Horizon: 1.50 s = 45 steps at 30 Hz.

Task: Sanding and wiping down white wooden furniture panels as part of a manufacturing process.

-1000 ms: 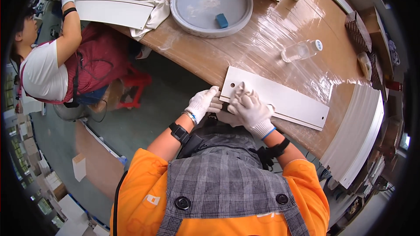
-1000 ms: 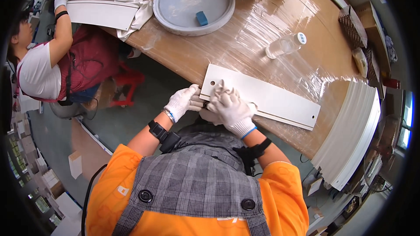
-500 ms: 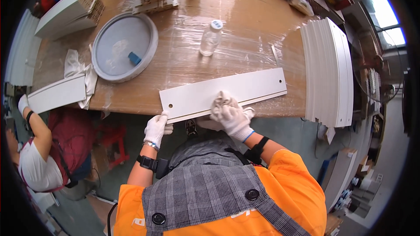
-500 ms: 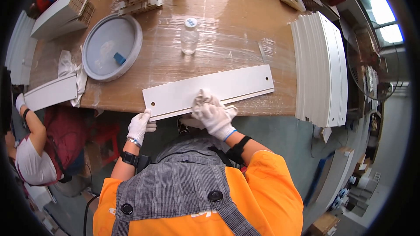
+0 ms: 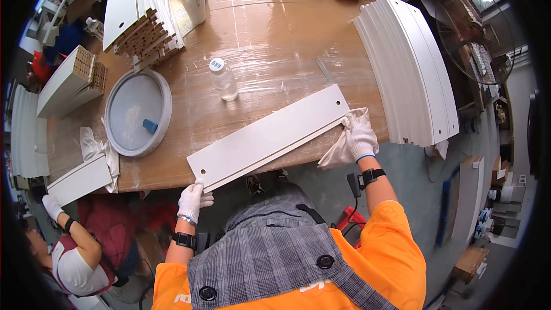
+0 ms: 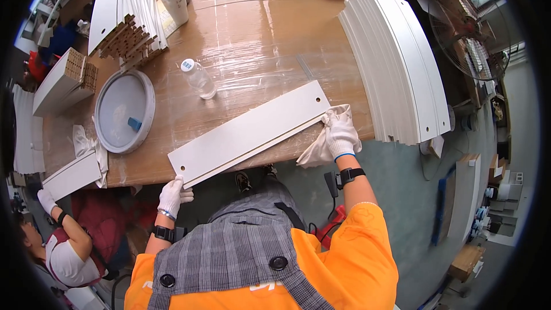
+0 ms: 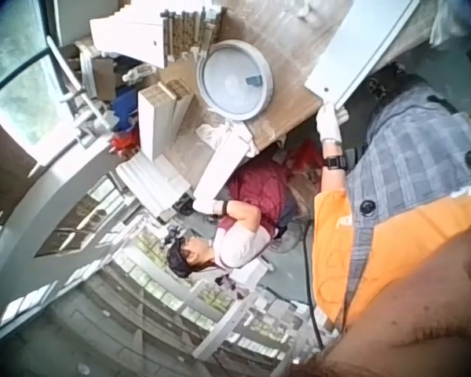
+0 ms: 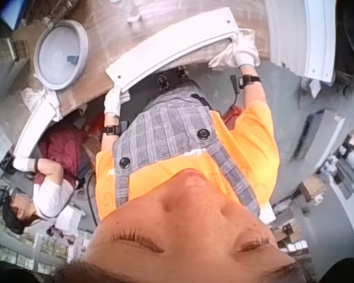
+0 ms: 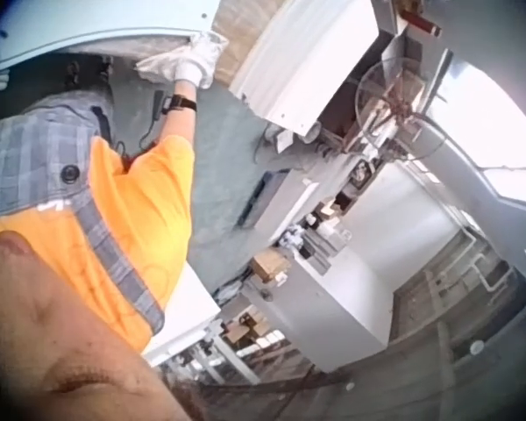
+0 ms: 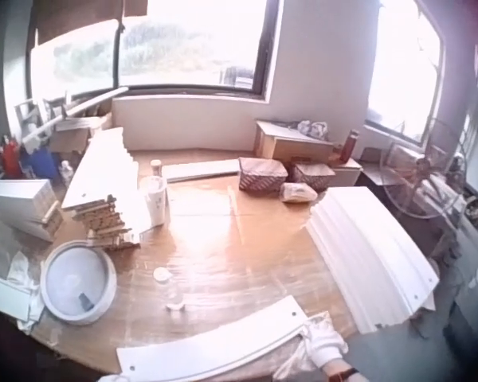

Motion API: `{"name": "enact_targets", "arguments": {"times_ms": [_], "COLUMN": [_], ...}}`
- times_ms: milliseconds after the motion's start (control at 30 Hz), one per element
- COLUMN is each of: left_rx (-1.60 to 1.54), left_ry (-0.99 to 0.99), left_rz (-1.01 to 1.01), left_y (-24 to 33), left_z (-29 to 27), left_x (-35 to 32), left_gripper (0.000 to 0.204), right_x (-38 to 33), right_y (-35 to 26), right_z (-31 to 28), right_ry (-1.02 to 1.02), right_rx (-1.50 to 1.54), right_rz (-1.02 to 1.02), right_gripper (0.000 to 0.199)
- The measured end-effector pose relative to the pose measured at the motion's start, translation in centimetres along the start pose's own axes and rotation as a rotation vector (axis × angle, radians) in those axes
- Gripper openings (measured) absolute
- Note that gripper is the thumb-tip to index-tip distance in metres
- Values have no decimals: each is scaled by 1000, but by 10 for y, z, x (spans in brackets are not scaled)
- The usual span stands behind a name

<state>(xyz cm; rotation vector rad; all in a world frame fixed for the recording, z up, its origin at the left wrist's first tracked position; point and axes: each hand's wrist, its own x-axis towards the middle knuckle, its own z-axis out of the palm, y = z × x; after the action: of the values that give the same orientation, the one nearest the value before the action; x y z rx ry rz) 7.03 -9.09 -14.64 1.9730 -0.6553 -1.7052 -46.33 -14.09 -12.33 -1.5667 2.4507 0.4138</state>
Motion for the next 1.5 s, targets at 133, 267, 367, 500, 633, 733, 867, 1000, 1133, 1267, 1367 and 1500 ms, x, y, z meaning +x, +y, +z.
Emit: {"name": "enact_targets", "arguments": {"times_ms": [133, 267, 367, 500, 633, 733, 867, 1000, 1133, 1267, 1367, 1500], "left_rx": [-7, -11, -19, -28, -62, -70, -43, -5, -74, -220, -235, -301], "left_ry": [-7, 8, 23, 21, 27, 40, 80, 125, 211, 243, 194, -139], "left_rz": [-11, -17, -16, -25, -10, 1, -17, -4, -1, 53, 112, 153], "left_y": [0, -1, -2, -3, -5, -4, 0, -1, -5, -8, -7, 3], "left_z": [-2, 0, 0, 0, 2, 5, 8, 12, 20, 30, 26, 18], "left_x": [1, 2, 2, 2, 0, -4, -6, -7, -11, -20, -30, -49], "left_gripper": [48, 48, 48, 48, 48, 48, 47, 49, 42, 34, 44, 72], "right_x": [4, -9, 8, 57, 37, -10, -18, 58, 135, 147, 139, 128], "right_y": [-14, -32, -15, 30, 16, -47, -118, -66, 17, 39, 33, 28], "right_z": [-11, 13, 25, -1, -52, -68, -34, 1, -15, -31, -41, -44], "right_ry": [83, -155, 32, -66, 183, 270, 37, 233, 338, -540, -748, -832], "right_rx": [-18, -25, -41, -85, 94, 217, 102, 38, 84, 2007, 1898, 1891], "right_rz": [-50, -124, -37, 131, 35, -329, -755, -356, -518, -126, -141, -51], "right_gripper": [44, 45, 41, 39, 38, 37, 56, 58, 36, 33, 36, 38]}}
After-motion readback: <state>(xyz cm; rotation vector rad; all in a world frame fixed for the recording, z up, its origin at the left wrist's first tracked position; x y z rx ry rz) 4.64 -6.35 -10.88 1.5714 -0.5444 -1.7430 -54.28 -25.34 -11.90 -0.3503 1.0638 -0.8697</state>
